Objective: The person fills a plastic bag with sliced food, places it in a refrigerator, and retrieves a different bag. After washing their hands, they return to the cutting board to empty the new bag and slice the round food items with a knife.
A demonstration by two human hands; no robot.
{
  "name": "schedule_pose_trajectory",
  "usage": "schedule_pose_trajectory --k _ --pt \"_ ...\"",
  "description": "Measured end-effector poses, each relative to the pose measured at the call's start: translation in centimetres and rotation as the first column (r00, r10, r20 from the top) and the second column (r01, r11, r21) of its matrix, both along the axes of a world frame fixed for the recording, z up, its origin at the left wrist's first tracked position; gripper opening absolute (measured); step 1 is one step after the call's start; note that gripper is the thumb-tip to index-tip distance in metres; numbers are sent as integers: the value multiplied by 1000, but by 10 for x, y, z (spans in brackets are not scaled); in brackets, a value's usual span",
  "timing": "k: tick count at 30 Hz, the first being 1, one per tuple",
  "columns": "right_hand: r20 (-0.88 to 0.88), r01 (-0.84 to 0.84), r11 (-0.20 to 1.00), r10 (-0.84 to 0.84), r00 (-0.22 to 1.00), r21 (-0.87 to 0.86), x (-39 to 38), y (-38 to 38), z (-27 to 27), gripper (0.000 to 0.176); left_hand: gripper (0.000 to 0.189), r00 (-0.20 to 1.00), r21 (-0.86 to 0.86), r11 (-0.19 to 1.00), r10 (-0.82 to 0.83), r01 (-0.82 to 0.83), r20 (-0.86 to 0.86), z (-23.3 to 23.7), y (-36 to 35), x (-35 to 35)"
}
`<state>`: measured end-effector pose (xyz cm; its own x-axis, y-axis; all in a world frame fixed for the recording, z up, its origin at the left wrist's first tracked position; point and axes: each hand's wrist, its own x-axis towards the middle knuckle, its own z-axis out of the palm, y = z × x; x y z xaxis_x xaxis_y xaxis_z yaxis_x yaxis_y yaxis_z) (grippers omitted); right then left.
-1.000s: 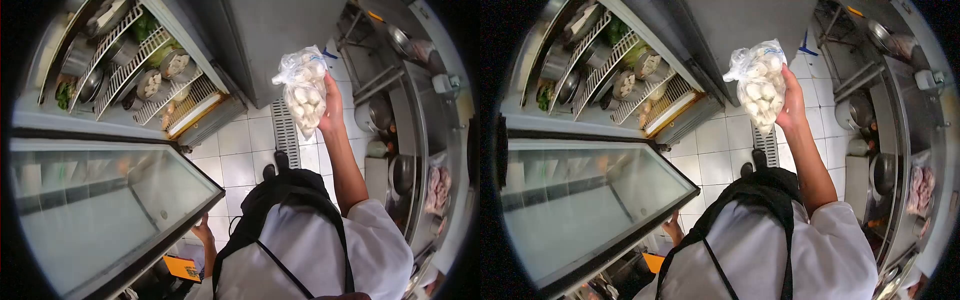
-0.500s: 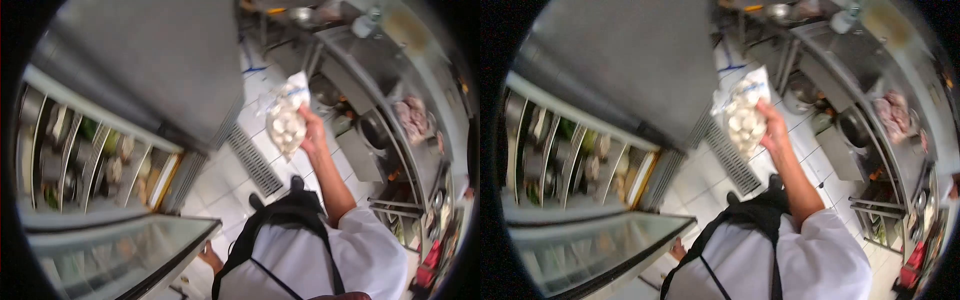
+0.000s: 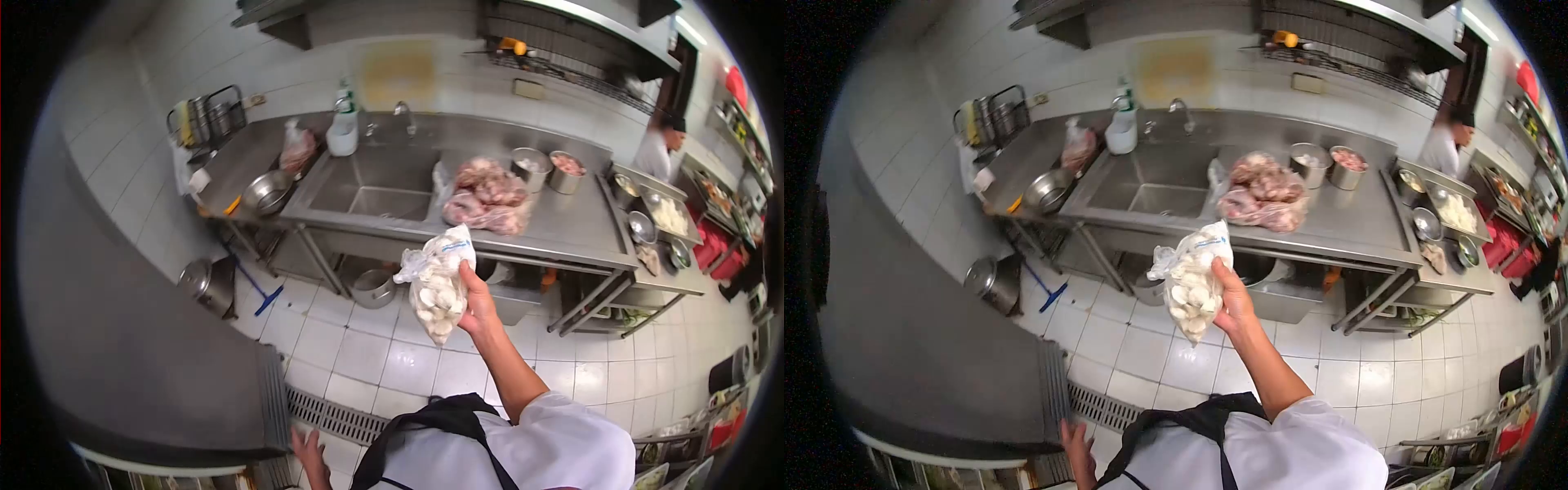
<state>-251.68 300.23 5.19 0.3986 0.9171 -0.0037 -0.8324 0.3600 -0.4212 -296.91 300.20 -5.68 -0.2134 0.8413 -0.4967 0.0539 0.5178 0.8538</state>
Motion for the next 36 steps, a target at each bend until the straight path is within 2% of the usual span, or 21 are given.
schedule_pose_trajectory --k 1,3,5,8,11,13,17,21,27,28,29,31,33,34,35,36 --pt "33 71 997 -71 997 -7 20 -8 5 59 79 980 48 987 -160 155 119 1 20 36" --pt "94 209 978 -207 974 -17 65 -28 21 56 73 908 132 910 -406 392 102 1 54 109" --pt "133 385 922 -376 917 -46 109 -52 39 49 67 829 230 814 -557 533 49 6 75 169" --pt "316 574 814 -569 759 88 174 -85 54 42 56 708 326 671 -707 666 7 16 91 247" --pt "343 748 650 -739 579 136 204 -109 86 43 50 516 468 471 -856 747 38 43 89 340" --pt "389 794 589 -774 500 152 220 -120 95 43 47 373 498 376 -921 781 110 68 79 392" --pt "440 849 502 -808 392 165 247 -126 102 45 44 167 535 243 -968 809 188 77 77 456" --pt "444 889 421 -841 308 181 291 -116 123 43 41 106 509 188 -977 840 185 71 93 507" --pt "385 866 424 -870 307 266 414 -84 203 34 37 9 451 109 -976 886 219 63 136 591" --pt "418 832 460 -852 314 311 442 -80 220 30 37 -12 449 93 -974 889 225 64 143 607" --pt "445 841 460 -840 310 284 462 -75 244 27 37 -43 466 71 -972 882 230 69 149 621" --pt "382 872 406 -878 290 272 518 -68 288 29 37 -107 506 30 -965 862 239 82 154 657" --pt "450 863 355 -876 172 360 567 -63 334 38 37 -161 534 -6 -956 845 244 84 155 692" --pt "468 792 501 -826 316 350 566 -62 354 54 37 -188 541 -31 -953 840 237 88 154 707" --pt "507 855 461 -809 297 236 576 -69 360 73 37 -211 547 -54 -951 836 228 93 153 722" --pt "474 860 442 -832 287 255 581 -76 352 82 36 -231 550 -82 -951 831 206 103 152 732"
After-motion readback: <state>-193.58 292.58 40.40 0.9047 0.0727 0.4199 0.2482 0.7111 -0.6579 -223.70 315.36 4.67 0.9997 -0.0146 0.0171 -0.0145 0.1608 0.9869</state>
